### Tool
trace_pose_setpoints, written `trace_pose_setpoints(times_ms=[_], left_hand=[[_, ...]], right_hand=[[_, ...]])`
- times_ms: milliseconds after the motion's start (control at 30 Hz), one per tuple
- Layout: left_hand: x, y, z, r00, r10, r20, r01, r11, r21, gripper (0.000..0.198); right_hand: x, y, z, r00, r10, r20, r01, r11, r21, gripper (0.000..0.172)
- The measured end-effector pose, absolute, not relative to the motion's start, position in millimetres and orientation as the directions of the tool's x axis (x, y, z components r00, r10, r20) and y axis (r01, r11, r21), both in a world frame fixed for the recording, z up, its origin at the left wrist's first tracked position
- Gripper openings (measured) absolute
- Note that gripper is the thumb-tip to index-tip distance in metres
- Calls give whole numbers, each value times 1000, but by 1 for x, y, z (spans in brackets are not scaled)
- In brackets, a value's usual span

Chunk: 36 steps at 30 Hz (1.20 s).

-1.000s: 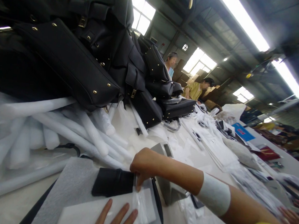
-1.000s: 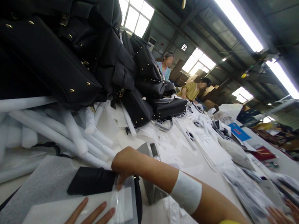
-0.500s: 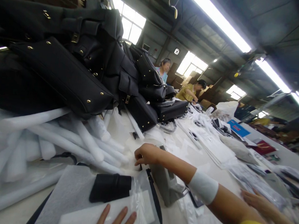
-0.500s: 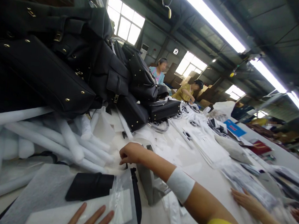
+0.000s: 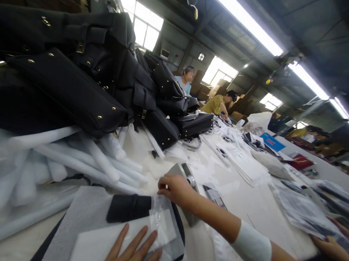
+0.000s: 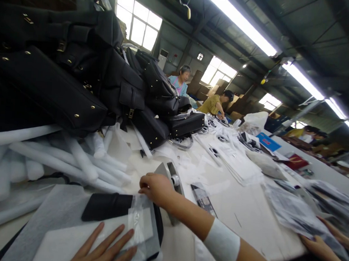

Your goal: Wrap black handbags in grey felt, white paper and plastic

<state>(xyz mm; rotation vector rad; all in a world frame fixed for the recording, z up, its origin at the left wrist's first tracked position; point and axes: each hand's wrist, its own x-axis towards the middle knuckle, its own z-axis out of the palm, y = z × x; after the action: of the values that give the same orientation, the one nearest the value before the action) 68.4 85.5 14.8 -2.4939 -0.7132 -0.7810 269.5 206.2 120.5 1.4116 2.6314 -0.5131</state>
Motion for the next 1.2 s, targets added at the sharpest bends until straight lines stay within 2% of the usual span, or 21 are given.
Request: trace_pose_setpoints(times_ms=[100,200,400,467,567,700,767,867,900,1033,1133,1200], left_hand=[[73,83,9,668,349,657,604,-769,-207,32],[79,79,-7,622,393,677,637,-757,-145,37],[78,76,-18,651,428,627,639,-755,-149,47],[75,76,-9,678,421,603,625,-761,-171,52],[71,77,5,730,420,538,595,-779,-198,53],[67,76,13,775,437,456,566,-801,-195,61],[68,73,16,768,458,447,583,-790,-191,61],[71,69,23,770,487,413,592,-787,-175,60],[72,68,26,772,496,397,590,-791,-161,61],[52,63,39,777,527,343,597,-790,-140,62],[13,59,50,773,546,324,620,-760,-197,58],[-15,58,56,772,557,305,630,-733,-258,66]], right_hand=[[279,171,117,-646,746,-162,752,588,-297,20],[291,153,99,-725,685,-70,674,686,-274,25],[298,149,84,-614,786,72,756,612,-234,41],[295,143,82,-655,747,113,700,657,-280,45],[294,133,81,-730,670,134,580,712,-396,41],[301,111,95,-636,750,182,621,638,-455,38],[304,90,97,-631,754,183,649,643,-407,41],[307,60,81,-688,712,142,661,695,-284,74],[307,53,71,-693,705,149,669,706,-232,77],[306,49,38,-697,676,239,689,724,-40,58],[305,53,32,-702,656,277,684,729,7,59],[305,55,33,-707,651,276,680,733,13,61]])
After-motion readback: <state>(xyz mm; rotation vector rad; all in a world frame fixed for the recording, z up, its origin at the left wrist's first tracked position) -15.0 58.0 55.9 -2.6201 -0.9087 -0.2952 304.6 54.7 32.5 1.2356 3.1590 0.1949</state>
